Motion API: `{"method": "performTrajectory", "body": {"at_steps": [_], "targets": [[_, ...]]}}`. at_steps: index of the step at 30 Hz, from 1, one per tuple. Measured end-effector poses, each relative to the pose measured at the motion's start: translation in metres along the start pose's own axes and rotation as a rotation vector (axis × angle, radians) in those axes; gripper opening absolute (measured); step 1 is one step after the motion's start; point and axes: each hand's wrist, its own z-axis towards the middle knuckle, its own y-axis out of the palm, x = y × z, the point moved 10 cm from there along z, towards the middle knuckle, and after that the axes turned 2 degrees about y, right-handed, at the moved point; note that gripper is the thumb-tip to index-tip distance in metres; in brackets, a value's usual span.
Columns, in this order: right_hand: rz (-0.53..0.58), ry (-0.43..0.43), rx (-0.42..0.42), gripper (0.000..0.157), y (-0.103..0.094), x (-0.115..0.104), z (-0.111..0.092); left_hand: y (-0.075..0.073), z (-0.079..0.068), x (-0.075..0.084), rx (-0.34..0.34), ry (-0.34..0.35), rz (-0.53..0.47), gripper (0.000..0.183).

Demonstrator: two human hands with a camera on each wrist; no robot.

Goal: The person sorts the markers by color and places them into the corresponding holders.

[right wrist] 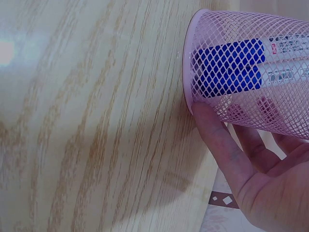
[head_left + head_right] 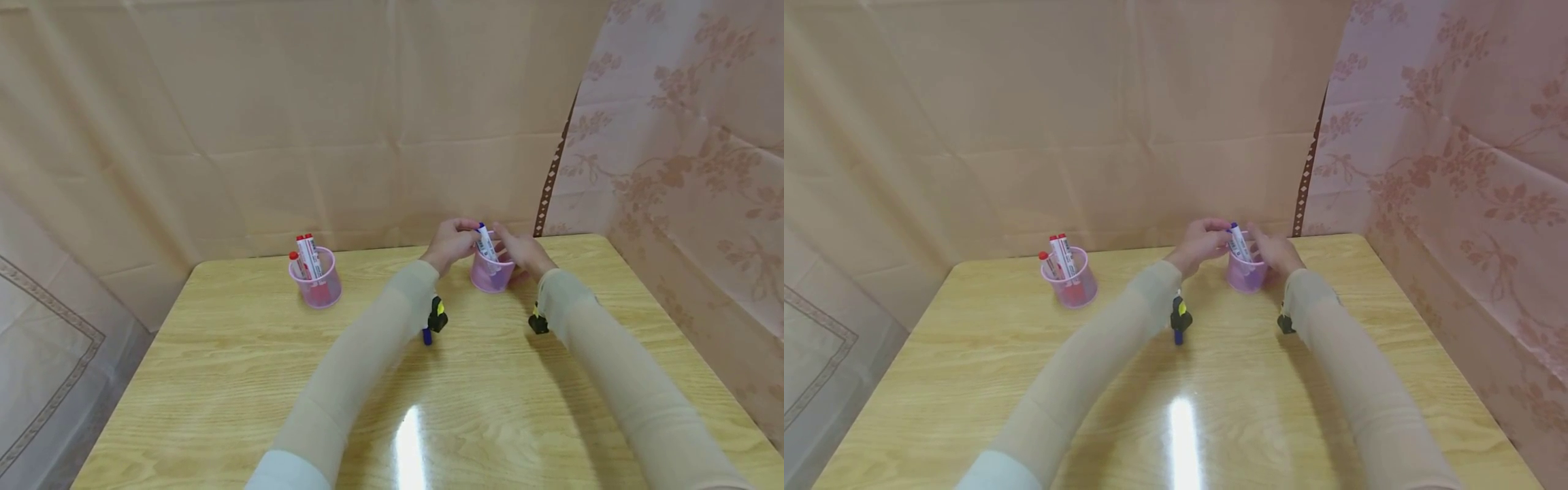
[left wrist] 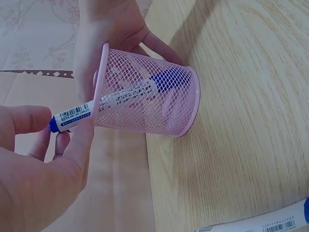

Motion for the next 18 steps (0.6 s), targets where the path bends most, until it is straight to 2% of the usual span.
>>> {"method": "performTrajectory", "body": {"at_steps": [7, 12, 18], "targets": [[-0.006, 0.007, 0.002, 0.108, 0.000, 0.000, -0.001, -0.006, 0.000, 0.000, -0.054, -0.023, 0.053, 0.022], [0.007, 0.008, -0.002, 0.105, 0.000, -0.001, -0.002, -0.012, 0.000, 0.000, -0.107, -0.035, 0.043, 0.031], [0.005, 0.011, 0.009, 0.099, 0.000, 0.000, -0.002, -0.019, -0.002, -0.001, -0.148, -0.043, 0.072, 0.028]]}}
